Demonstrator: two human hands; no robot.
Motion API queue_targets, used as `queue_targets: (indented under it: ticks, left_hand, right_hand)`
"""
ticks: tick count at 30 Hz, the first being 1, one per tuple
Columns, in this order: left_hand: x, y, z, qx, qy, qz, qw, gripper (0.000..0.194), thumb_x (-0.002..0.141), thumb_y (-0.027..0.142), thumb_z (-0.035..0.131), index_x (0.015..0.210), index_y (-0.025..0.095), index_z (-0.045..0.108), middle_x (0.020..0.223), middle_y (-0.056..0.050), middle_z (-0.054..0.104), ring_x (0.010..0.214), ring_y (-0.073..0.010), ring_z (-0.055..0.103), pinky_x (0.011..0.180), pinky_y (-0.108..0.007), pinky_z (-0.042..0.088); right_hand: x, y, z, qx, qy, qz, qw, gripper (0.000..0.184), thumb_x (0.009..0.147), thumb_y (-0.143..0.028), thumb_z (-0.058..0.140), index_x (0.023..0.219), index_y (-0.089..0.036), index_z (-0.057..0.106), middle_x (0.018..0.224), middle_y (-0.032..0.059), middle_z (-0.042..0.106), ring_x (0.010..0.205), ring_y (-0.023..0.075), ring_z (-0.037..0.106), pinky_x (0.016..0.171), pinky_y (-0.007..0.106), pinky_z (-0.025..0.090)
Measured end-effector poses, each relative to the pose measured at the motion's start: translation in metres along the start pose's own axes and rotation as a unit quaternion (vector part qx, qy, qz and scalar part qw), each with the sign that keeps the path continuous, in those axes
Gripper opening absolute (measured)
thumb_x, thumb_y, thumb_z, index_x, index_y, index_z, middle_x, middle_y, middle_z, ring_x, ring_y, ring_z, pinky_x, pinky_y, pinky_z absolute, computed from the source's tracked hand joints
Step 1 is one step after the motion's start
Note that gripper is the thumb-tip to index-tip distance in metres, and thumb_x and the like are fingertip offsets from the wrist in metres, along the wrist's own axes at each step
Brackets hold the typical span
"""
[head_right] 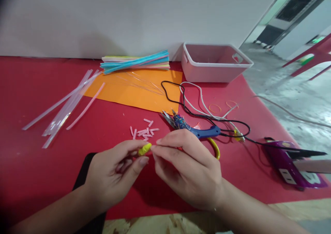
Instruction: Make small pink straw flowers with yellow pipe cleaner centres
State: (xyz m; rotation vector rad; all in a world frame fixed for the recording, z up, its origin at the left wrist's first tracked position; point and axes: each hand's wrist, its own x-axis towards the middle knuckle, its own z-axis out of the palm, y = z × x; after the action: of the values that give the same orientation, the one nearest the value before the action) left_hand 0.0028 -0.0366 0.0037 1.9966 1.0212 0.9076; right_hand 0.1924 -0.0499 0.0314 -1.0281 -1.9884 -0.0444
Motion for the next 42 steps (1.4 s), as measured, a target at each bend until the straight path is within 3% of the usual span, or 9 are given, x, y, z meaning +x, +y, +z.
queue_targets:
  ticks: [14,20,25,34,42]
  left_hand:
    - [0.0038,0.0071,-0.004,0.106,0.016,0.05,0.993,0.013,0.091,0.021,0.056,0.093,0.014,0.066,0.061,-0.001,0.066,0.048,-0.0092,0.056,0.057,-0.019,0.046]
    - [0.0015,0.0036,-0.0036,0.123,0.021,0.071,0.99,0.015,0.087,0.02,0.06,0.097,0.014,0.07,0.066,-0.005,0.069,0.059,-0.0131,0.064,0.063,-0.02,0.049]
    - [0.0016,0.0049,-0.0027,0.147,0.041,0.113,0.982,0.011,0.086,0.018,0.061,0.092,0.013,0.069,0.064,-0.003,0.069,0.057,-0.011,0.065,0.065,-0.017,0.05]
    - [0.0053,0.0078,-0.0016,0.156,0.128,0.19,0.961,0.004,0.084,0.014,0.06,0.082,0.014,0.064,0.063,0.0,0.069,0.053,-0.0089,0.062,0.06,-0.017,0.05]
    - [0.0051,0.0096,-0.0033,0.17,0.13,0.201,0.956,0.005,0.083,0.015,0.061,0.08,0.013,0.065,0.058,0.001,0.066,0.047,-0.0076,0.058,0.057,-0.017,0.046]
  right_hand:
    - [-0.0026,-0.0017,-0.0015,-0.012,-0.011,0.0,1.0,0.017,0.076,-0.008,0.072,0.091,-0.017,0.071,0.086,0.0074,0.07,0.082,0.0161,0.068,0.078,0.026,0.06]
    - [-0.0009,-0.0034,-0.0004,-0.005,-0.007,0.001,1.0,0.019,0.075,-0.008,0.072,0.089,-0.02,0.069,0.081,0.0058,0.069,0.077,0.017,0.068,0.072,0.028,0.061]
    - [-0.0015,-0.0034,-0.0003,0.02,-0.003,-0.002,1.0,0.019,0.074,-0.007,0.072,0.086,-0.021,0.068,0.076,0.0039,0.068,0.075,0.0175,0.068,0.067,0.029,0.06]
    - [-0.0055,-0.0064,-0.0005,0.046,0.003,-0.014,0.999,0.015,0.074,0.001,0.07,0.084,-0.011,0.067,0.081,0.0058,0.065,0.078,0.0152,0.066,0.07,0.028,0.059]
    - [-0.0071,-0.008,-0.0044,0.043,-0.015,-0.019,0.999,0.017,0.079,0.0,0.068,0.092,-0.01,0.067,0.091,0.0051,0.063,0.087,0.0137,0.064,0.077,0.027,0.057]
